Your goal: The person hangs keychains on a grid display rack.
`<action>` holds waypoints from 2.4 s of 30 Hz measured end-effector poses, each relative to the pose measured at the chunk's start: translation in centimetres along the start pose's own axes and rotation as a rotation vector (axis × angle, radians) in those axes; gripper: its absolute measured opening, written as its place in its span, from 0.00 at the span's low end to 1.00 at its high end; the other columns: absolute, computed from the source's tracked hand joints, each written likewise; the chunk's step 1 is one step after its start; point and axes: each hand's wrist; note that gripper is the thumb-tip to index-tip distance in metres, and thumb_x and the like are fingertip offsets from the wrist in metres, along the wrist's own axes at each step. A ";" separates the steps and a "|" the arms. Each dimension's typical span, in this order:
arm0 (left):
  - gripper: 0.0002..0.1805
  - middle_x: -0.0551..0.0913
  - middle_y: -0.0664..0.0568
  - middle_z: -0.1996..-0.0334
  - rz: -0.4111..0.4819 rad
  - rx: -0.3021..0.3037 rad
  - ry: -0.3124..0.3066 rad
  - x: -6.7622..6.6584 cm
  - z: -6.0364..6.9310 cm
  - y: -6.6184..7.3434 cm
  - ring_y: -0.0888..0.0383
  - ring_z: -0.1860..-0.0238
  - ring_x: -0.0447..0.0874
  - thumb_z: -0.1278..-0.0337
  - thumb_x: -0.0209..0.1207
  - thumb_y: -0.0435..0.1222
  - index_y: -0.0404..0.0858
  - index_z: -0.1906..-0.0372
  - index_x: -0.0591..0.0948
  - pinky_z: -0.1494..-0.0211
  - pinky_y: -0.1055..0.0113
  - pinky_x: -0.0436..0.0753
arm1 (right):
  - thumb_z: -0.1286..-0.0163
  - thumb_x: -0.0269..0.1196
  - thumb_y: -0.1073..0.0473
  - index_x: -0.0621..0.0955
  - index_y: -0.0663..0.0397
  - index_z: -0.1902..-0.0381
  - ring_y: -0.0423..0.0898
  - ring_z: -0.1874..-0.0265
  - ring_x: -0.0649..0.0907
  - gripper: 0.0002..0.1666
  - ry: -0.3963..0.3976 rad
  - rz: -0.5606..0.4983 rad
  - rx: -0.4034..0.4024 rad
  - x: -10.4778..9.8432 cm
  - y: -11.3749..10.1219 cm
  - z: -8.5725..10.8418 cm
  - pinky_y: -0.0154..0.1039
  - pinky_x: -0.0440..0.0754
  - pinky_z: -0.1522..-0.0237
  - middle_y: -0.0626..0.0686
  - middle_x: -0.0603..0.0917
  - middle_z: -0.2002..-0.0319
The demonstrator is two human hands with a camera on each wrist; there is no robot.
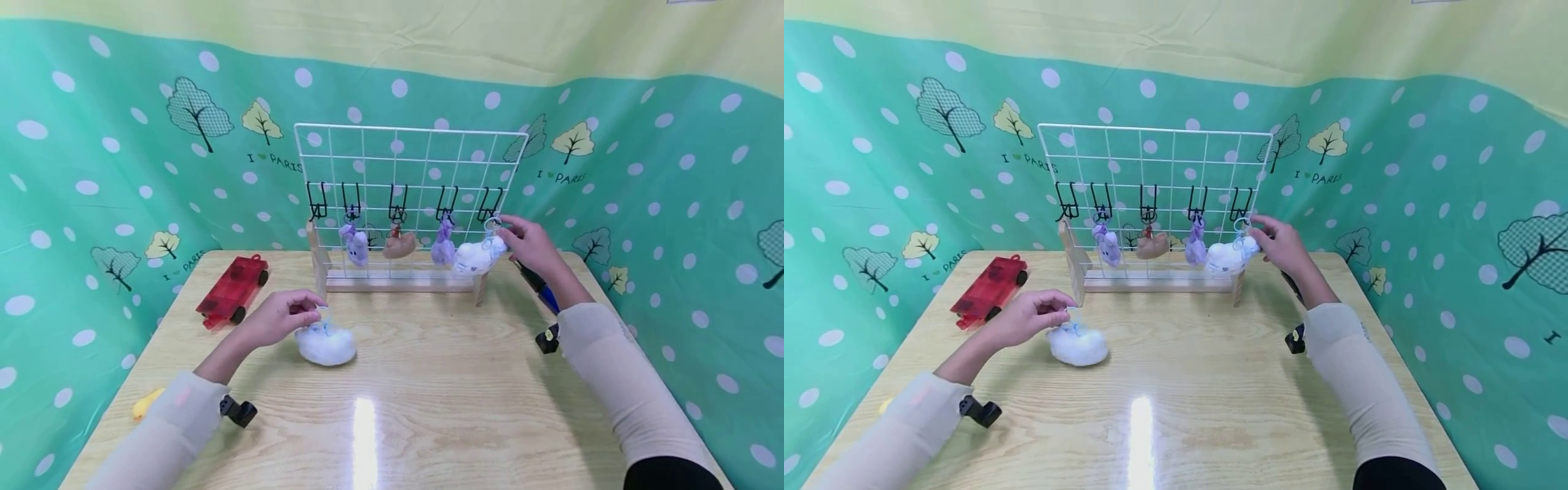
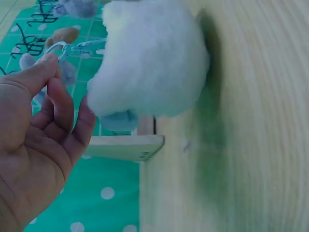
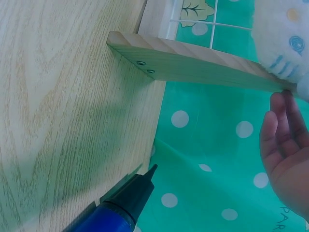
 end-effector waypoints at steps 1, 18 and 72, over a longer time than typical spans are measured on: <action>0.11 0.85 0.50 0.66 0.001 -0.005 0.006 -0.1 -0.1 0.1 0.59 0.66 0.80 0.32 0.64 0.36 0.39 0.49 0.85 0.65 0.72 0.82 | 0.20 0.51 0.38 0.64 0.41 0.21 0.53 0.57 0.81 0.35 0.001 0.000 0.001 0.0 0.1 0.0 0.45 0.88 0.58 0.61 0.80 0.45; 0.14 0.86 0.44 0.60 0.015 -0.042 0.223 -2.8 -1.6 2.3 0.53 0.62 0.84 0.32 0.64 0.40 0.40 0.46 0.84 0.60 0.70 0.87 | 0.21 0.50 0.36 0.65 0.40 0.22 0.52 0.60 0.81 0.35 0.001 -0.024 -0.009 0.2 0.4 0.0 0.49 0.88 0.56 0.61 0.79 0.47; 0.18 0.82 0.42 0.59 0.077 -0.050 0.513 -5.6 -6.5 5.5 0.50 0.61 0.80 0.28 0.60 0.43 0.40 0.41 0.81 0.64 0.77 0.82 | 0.19 0.49 0.40 0.65 0.42 0.22 0.50 0.61 0.80 0.33 0.014 -0.033 -0.027 0.1 0.5 0.1 0.43 0.87 0.60 0.61 0.79 0.48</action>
Point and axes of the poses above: each hand's wrist, its own z-axis away from the middle knuckle, its own x-axis out of the palm, y = z × x
